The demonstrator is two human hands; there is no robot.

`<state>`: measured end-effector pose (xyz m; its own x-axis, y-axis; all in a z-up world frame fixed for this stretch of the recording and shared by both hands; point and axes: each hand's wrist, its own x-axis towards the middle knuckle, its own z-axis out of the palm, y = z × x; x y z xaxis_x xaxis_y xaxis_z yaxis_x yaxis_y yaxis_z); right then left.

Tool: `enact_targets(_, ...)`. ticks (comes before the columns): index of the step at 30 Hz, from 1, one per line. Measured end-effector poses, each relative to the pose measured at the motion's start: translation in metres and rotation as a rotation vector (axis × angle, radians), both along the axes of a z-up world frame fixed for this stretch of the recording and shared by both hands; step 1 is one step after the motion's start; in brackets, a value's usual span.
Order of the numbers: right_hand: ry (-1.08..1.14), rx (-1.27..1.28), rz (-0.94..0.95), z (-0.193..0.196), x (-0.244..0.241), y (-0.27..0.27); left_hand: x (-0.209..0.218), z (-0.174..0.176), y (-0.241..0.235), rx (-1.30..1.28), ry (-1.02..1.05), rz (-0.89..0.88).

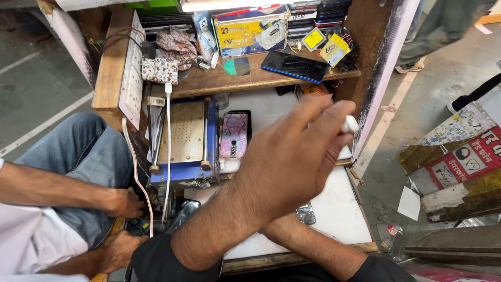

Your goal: The person uses a red-handled screwdriver to remove screws from a disassembled smartphone on a workbench. They manipulate the phone's internal components and back cover while other phones and tools remain on the bench.

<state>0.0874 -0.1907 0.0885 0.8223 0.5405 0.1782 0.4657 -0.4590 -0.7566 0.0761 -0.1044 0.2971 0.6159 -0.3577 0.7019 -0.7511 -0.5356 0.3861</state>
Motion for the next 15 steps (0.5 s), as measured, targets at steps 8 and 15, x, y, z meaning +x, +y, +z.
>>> enact_targets(8, -0.101, -0.341, 0.250, -0.025, 0.015, -0.018, -0.040, -0.143, 0.025, -0.071, 0.293, -0.022)
enact_targets(15, 0.007, -0.202, 0.189, -0.051, 0.035, -0.055, -0.076, -0.301, 0.059, -0.546, 0.478, 0.207)
